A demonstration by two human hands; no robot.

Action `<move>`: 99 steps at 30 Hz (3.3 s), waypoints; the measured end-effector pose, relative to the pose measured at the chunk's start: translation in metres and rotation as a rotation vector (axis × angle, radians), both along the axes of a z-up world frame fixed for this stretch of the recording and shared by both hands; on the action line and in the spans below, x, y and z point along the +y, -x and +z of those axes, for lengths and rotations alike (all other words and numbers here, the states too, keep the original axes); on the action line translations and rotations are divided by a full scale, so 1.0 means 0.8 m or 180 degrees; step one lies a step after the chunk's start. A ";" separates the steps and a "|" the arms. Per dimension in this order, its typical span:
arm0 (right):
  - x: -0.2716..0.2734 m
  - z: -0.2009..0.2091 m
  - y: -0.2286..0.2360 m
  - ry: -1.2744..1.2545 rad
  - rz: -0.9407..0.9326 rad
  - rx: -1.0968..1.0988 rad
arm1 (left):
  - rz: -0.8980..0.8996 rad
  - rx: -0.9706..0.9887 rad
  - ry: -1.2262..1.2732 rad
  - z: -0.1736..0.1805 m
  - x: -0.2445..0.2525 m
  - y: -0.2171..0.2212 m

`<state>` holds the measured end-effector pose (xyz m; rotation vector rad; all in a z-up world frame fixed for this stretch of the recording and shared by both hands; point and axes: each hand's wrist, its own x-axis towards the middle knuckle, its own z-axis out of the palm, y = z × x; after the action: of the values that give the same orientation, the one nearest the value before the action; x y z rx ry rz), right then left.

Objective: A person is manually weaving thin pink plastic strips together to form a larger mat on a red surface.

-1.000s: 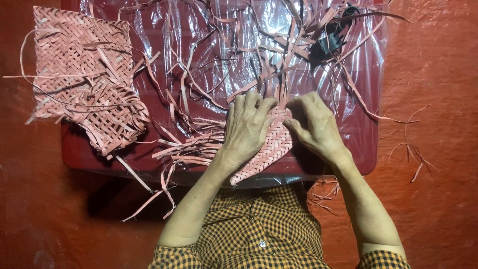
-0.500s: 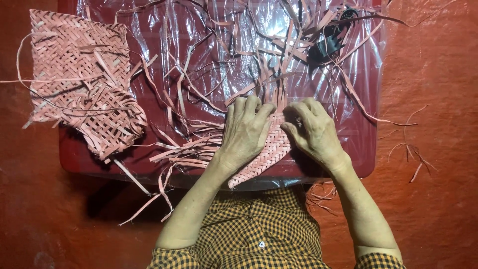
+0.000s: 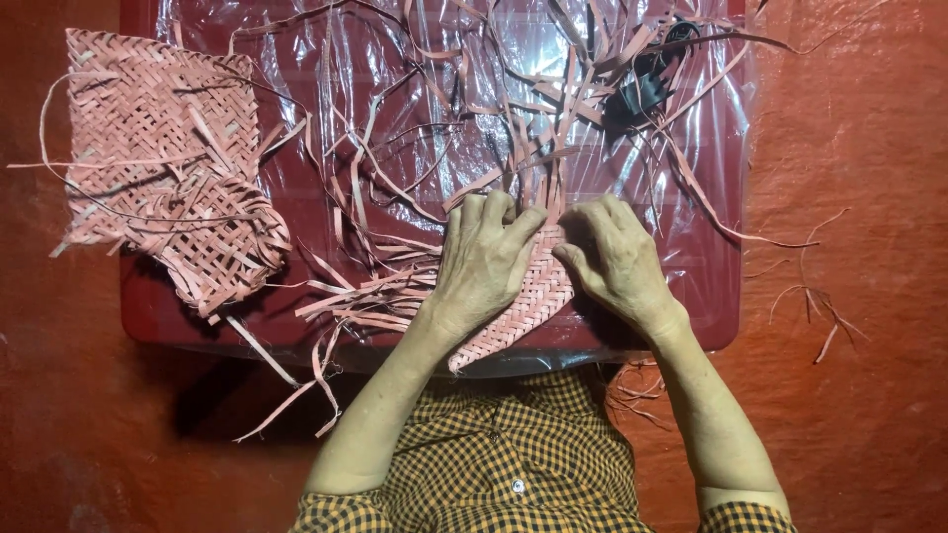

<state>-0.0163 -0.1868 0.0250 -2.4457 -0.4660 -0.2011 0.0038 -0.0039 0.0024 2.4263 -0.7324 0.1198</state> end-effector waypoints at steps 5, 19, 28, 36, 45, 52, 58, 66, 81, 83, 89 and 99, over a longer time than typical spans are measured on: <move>0.002 0.005 0.002 -0.0004 -0.0014 0.0027 | 0.0000 0.0086 -0.0006 0.001 -0.001 -0.003; 0.001 -0.024 0.011 0.0405 -0.0129 -0.0409 | 0.0185 0.0058 -0.0043 0.014 -0.006 0.004; -0.002 -0.014 0.017 0.0759 -0.0261 -0.0754 | -0.0034 -0.1442 -0.0807 0.020 -0.023 0.017; 0.001 0.018 -0.044 -0.0776 -0.0819 0.0485 | -0.0329 -0.1106 0.0034 0.003 -0.022 0.010; 0.004 0.024 -0.049 -0.1159 -0.1203 0.0921 | -0.0330 -0.0811 0.0060 -0.005 -0.020 0.011; 0.004 -0.007 0.002 -0.0981 -0.0998 -0.0021 | -0.0333 -0.0415 0.0359 -0.015 -0.019 0.007; 0.021 -0.004 0.020 -0.0015 -0.0843 -0.0982 | -0.0287 0.0143 0.1002 0.005 -0.020 0.005; 0.031 0.000 0.013 0.0433 -0.0476 -0.1119 | 0.0034 0.0388 0.1433 -0.004 -0.030 0.006; -0.003 -0.015 0.010 -0.0229 -0.0412 -0.0117 | 0.0460 0.0187 0.0963 0.008 -0.038 0.007; 0.003 -0.012 0.010 -0.0335 -0.0445 -0.0133 | 0.0478 0.0116 0.0893 0.004 -0.040 0.006; 0.005 -0.011 0.011 -0.0225 -0.0551 -0.0239 | 0.0502 0.0025 0.0798 0.014 -0.040 0.007; 0.027 -0.012 0.011 0.1758 -0.0570 -0.1332 | 0.0290 0.0355 0.1242 0.021 -0.033 0.005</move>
<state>-0.0248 -0.1653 0.0157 -2.9972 -0.5327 -0.7578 0.0000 -0.0302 0.0193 2.0743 -0.4953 0.1473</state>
